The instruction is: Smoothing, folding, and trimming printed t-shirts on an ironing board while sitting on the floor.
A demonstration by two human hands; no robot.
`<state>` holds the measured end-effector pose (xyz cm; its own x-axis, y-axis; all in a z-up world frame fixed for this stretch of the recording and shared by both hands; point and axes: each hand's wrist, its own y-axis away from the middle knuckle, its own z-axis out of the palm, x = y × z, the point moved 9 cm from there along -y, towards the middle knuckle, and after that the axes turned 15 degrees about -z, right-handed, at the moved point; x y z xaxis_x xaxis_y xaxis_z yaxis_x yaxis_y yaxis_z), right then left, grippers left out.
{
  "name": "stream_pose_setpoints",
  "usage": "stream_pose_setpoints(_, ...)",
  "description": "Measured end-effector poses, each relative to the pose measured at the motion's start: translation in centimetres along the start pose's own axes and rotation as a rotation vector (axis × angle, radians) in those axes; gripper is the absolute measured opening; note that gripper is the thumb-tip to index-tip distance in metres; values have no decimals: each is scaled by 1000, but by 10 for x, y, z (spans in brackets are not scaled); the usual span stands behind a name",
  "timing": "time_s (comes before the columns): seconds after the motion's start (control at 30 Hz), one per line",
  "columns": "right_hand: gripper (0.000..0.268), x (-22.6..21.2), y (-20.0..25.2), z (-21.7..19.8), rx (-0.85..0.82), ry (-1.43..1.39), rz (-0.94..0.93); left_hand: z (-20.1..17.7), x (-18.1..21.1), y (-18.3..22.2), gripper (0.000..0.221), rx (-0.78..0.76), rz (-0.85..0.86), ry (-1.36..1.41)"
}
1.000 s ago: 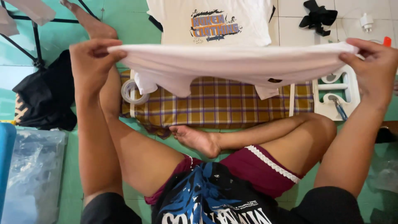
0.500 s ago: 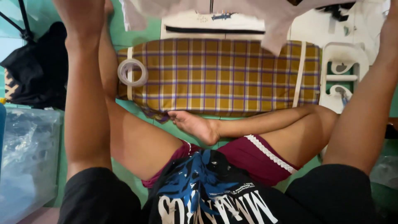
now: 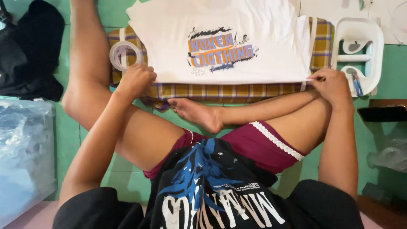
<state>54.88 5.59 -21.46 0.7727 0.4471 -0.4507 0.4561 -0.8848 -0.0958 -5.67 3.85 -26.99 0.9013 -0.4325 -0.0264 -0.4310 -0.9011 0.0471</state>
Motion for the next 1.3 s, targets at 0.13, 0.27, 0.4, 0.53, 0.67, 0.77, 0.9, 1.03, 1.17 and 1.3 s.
stream_pose_setpoints(0.13, 12, 7, 13, 12, -211, -57, 293, 8, 5, 8, 19, -148, -65, 23)
stream_pose_setpoints(0.27, 22, 2, -7, 23, -541, -23, 419, 16, 12, 6, 17, -489, -253, 122)
stream_pose_setpoints(0.4, 47, 8, -52, 24, -407, -44, 419, -5, 23, -36, 31, -508, -325, 225)
stream_pose_setpoints(0.53, 45, 1, -110, 43, -200, -7, 324, -33, 10, -87, 32, -177, -428, 307)
stream_pose_setpoints(0.67, 32, 40, -136, 49, 204, 44, 294, 14, -63, -100, 26, -9, -851, 338)
stream_pose_setpoints(0.77, 32, 51, -139, 60, 206, 43, 320, 36, -69, -96, 45, -133, -964, 238)
stream_pose_setpoints(0.9, 20, 49, -139, 55, 281, -139, 345, 52, -72, -92, 51, -242, -991, 309)
stream_pose_setpoints(1.03, 17, 47, -125, 59, 393, -687, 629, 61, -70, -88, 46, -142, -931, 278)
stream_pose_setpoints(1.17, 55, -1, -115, 52, -130, -406, 665, 30, -46, -64, 93, 4, -904, 647)
stream_pose_setpoints(1.3, 26, 20, -99, 73, -281, -427, 538, 17, -26, -41, 104, -40, -943, 918)
